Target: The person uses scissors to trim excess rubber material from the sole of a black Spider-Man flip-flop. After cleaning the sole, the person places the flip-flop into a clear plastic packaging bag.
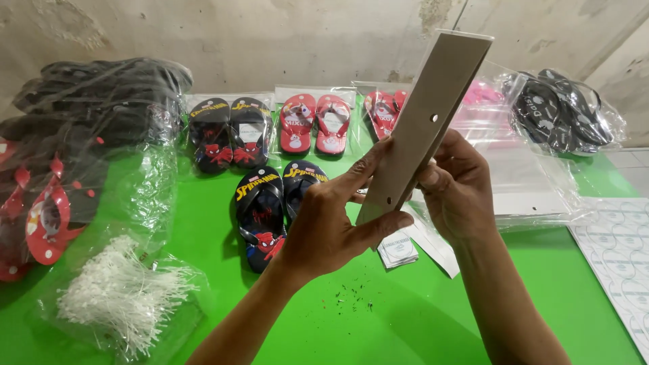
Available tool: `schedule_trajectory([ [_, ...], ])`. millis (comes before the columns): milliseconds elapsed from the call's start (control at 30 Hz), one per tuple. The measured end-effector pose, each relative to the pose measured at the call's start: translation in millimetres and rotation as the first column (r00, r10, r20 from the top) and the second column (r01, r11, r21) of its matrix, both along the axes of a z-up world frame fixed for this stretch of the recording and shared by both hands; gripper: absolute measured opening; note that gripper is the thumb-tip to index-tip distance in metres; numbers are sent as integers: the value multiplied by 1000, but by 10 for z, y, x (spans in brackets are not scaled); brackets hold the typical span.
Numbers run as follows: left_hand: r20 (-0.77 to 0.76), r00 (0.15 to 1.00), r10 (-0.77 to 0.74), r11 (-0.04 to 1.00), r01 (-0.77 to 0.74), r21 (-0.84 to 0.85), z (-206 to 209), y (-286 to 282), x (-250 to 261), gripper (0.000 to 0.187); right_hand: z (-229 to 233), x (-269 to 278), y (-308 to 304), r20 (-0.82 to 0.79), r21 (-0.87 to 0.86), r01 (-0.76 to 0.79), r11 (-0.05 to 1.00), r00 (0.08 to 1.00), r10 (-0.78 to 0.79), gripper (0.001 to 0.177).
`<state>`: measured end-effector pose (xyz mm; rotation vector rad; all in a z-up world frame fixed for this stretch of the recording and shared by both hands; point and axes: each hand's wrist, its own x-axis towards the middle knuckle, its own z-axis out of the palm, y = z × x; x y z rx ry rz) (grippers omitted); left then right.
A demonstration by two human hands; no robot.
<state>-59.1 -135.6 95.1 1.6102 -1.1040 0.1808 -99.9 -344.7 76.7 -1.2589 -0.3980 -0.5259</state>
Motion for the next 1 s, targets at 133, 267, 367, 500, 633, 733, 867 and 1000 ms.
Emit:
schedule_trajectory([
  [133, -15, 996, -83, 996, 82, -46, -63, 25, 85, 63, 1, -26, 111, 11, 4, 67, 998, 998, -67, 29],
  [267, 184, 917, 353, 915, -380, 139, -214, -54, 195, 37, 158, -154, 335, 275, -488, 543, 683, 839, -470, 17],
  [367, 194, 845, 498, 828, -530, 183, -328, -3, 368, 30, 166, -157, 313, 531, -590, 735, 335, 666, -524, 15],
  [500, 182, 764, 619, 740, -645, 191, -267, 77, 404, 53, 172, -126, 286, 575, -524, 822, 222, 534, -620, 29],
  [633, 414, 650, 637, 617, -752, 232, -476, -34, 365, 79, -115, 22, 268, 666, -509, 855, 99, 465, -583, 22],
  [733, 612, 470, 636, 591, -807, 5, -422, -94, 291, 64, -225, 32, 491, 665, -460, 846, 268, 529, -527, 14],
  [867, 686, 436, 582, 660, -746, -85, -506, -135, 165, 62, 0, -92, 567, 253, -768, 510, 387, 798, -548, 9],
  [1000, 791, 500, 353, 855, -516, -56, -570, -238, -63, 51, -22, 95, 364, -245, -127, 64, 990, 965, -94, 60],
])
